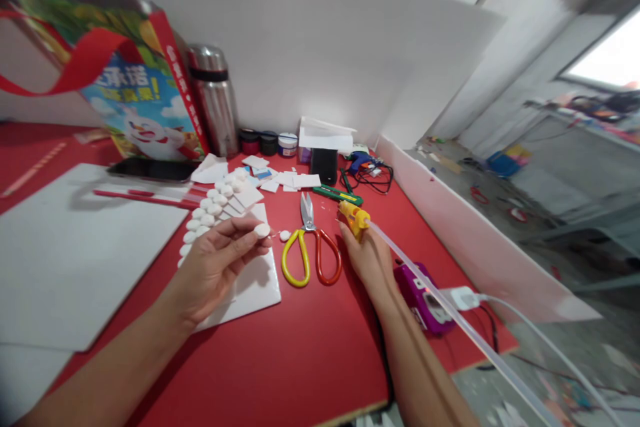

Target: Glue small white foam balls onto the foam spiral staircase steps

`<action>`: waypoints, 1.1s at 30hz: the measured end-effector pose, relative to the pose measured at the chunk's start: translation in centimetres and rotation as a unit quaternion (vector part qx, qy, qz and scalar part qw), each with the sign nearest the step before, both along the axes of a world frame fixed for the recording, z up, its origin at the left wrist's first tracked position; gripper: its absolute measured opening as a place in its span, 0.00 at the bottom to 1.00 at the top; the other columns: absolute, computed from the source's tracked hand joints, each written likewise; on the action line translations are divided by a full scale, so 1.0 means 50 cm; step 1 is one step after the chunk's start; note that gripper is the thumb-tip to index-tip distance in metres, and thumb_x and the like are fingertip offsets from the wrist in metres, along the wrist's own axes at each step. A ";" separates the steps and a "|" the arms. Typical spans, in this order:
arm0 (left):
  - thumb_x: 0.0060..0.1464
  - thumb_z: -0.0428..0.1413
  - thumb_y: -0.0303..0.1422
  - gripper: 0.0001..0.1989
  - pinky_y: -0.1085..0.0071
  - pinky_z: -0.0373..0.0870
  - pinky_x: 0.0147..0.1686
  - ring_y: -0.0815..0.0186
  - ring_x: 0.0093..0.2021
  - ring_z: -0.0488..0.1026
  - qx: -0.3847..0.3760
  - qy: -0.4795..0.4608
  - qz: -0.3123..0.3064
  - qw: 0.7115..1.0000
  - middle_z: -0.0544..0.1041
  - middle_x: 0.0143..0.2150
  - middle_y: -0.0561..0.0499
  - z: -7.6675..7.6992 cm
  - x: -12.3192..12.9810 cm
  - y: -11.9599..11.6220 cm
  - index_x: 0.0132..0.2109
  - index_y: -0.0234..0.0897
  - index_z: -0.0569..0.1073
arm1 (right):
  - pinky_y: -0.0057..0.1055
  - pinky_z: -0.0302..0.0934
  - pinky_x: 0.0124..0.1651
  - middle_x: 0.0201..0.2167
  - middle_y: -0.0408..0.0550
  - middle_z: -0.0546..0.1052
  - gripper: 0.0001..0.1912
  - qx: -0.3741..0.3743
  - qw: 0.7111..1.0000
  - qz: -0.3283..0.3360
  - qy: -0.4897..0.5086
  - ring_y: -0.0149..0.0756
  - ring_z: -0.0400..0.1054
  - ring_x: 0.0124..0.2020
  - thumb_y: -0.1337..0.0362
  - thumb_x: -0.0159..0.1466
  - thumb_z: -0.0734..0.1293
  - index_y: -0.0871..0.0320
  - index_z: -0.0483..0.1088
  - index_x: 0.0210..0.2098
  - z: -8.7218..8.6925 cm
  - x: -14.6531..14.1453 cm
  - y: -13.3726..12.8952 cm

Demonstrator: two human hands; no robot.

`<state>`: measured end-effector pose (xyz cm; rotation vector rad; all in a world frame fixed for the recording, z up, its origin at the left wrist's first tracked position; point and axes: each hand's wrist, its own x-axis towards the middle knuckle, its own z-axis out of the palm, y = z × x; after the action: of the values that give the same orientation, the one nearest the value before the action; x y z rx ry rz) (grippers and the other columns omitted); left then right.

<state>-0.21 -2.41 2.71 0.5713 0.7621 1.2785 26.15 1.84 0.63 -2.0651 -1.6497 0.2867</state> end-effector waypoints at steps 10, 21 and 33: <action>0.49 0.71 0.29 0.09 0.75 0.78 0.43 0.69 0.36 0.81 0.009 -0.003 -0.005 1.000 0.84 0.35 0.50 0.003 -0.001 0.000 0.38 0.35 0.81 | 0.36 0.57 0.33 0.27 0.50 0.73 0.19 0.018 0.998 0.045 -0.043 0.40 0.65 0.27 0.46 0.64 0.64 0.57 0.68 0.33 0.011 0.017 -0.035; 0.49 0.71 0.32 0.10 0.74 0.75 0.41 0.69 0.35 0.79 0.028 0.049 0.012 0.998 0.81 0.33 0.52 0.000 0.003 -0.002 0.39 0.37 0.81 | 0.51 0.68 0.52 0.48 0.65 0.74 0.24 0.125 0.972 0.086 -0.179 0.56 0.71 0.49 0.53 0.71 0.62 0.66 0.68 0.57 0.036 -0.031 -0.193; 0.57 0.63 0.35 0.06 0.72 0.68 0.37 0.69 0.35 0.71 0.142 0.328 0.022 0.934 0.76 0.35 0.54 -0.015 -0.002 -0.007 0.39 0.38 0.76 | 0.44 0.67 0.44 0.37 0.56 0.73 0.04 0.243 0.908 0.298 -0.168 0.46 0.67 0.39 0.73 0.66 0.67 0.64 0.74 0.40 0.117 -0.229 -0.126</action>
<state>-0.29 -2.76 1.98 1.2608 1.1484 1.2498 14.69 -4.46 6.49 -1.2536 -2.2588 -0.2865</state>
